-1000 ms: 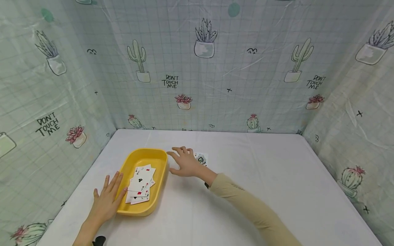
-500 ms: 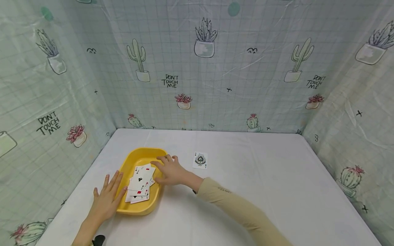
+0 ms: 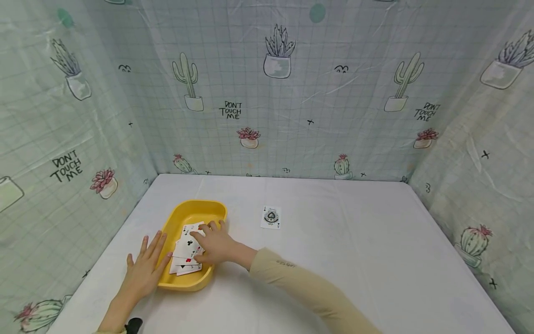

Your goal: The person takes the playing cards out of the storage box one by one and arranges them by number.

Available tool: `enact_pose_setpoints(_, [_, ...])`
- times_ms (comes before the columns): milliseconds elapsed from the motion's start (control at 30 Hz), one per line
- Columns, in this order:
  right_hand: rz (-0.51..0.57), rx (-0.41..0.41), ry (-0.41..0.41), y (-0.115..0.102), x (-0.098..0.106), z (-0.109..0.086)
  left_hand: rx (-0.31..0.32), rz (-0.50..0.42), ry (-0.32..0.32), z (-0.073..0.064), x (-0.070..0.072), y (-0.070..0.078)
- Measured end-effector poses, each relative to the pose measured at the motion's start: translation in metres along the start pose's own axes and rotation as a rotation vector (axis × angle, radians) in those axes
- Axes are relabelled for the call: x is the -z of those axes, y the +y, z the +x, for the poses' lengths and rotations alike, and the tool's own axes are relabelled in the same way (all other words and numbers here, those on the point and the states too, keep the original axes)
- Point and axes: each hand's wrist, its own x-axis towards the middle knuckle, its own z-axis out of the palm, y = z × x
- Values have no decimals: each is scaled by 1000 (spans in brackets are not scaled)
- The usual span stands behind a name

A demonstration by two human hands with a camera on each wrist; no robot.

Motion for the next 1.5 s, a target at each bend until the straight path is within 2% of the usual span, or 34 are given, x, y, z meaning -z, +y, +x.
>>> enact_pose_setpoints(333, [-26, -82, -105, -16, -2, 15, 5, -30, -10, 0, -1, -1])
enact_pose_setpoints(567, [-60, -133, -141, -21, -7, 25, 7, -28, -21, 1, -1, -1])
enact_pose_setpoints(900, [-18, -195, -235, -23, -10, 34, 4, -27, -13, 2, -2, -1])
enact_pose_setpoints(1200, [-39, -245, -219, -25, -13, 39, 5, -33, -25, 2, -4, -1])
enact_pose_setpoints(1500, [-45, -204, -170, -24, -18, 42, 6, -28, -26, 2, -2, 0])
